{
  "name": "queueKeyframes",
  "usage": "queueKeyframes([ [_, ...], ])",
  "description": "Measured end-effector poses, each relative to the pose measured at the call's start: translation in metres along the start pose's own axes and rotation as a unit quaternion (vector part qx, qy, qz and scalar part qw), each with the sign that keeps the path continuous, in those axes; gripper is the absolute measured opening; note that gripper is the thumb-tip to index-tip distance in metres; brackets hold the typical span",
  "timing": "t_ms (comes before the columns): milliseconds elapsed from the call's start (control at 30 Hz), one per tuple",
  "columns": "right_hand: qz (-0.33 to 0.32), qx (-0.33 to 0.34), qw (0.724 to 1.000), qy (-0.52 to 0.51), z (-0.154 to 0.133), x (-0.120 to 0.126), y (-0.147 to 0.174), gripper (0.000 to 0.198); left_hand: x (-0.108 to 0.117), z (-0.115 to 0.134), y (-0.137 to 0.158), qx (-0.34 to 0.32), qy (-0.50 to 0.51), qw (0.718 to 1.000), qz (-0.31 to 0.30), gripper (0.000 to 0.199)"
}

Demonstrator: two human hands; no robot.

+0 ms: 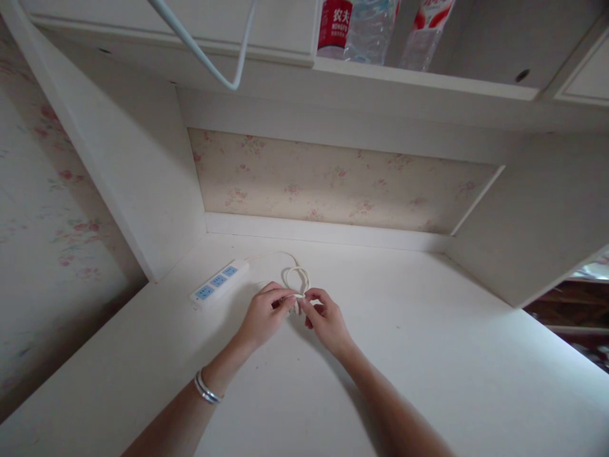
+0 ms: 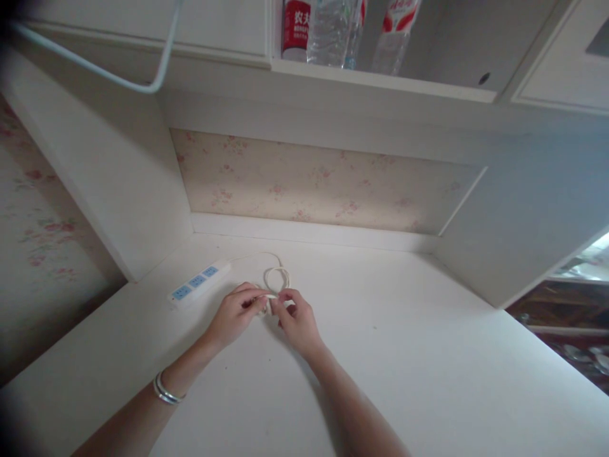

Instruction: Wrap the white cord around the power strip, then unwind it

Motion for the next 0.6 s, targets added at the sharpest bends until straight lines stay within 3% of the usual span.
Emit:
queueKeyframes([
  [167,0.01,0.052,0.996,0.073,-0.004,-0.002,0.005,0.033,0.008,-0.01,0.002,0.055,0.003,0.996,0.063,0.029],
  [300,0.026,0.103,0.987,0.124,-0.008,-0.001,0.003,0.029,0.003,-0.021,0.004,0.104,0.043,0.992,0.061,0.028],
  [433,0.018,0.152,0.979,0.131,-0.018,0.0,0.005,0.033,0.005,-0.025,0.002,0.114,0.059,0.989,0.071,0.028],
  [600,0.046,0.102,0.993,0.03,-0.009,0.008,0.0,0.031,0.014,-0.034,0.0,0.141,0.069,0.983,0.095,0.031],
])
Point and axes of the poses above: each hand's wrist, its own y-axis away from the middle knuckle, its own x-axis out of the back of the hand, z = x × y, the point moved 8 cm from there along -y, towards the middle knuckle, and after that the axes turned 10 degrees about z, right-handed, at the moved point
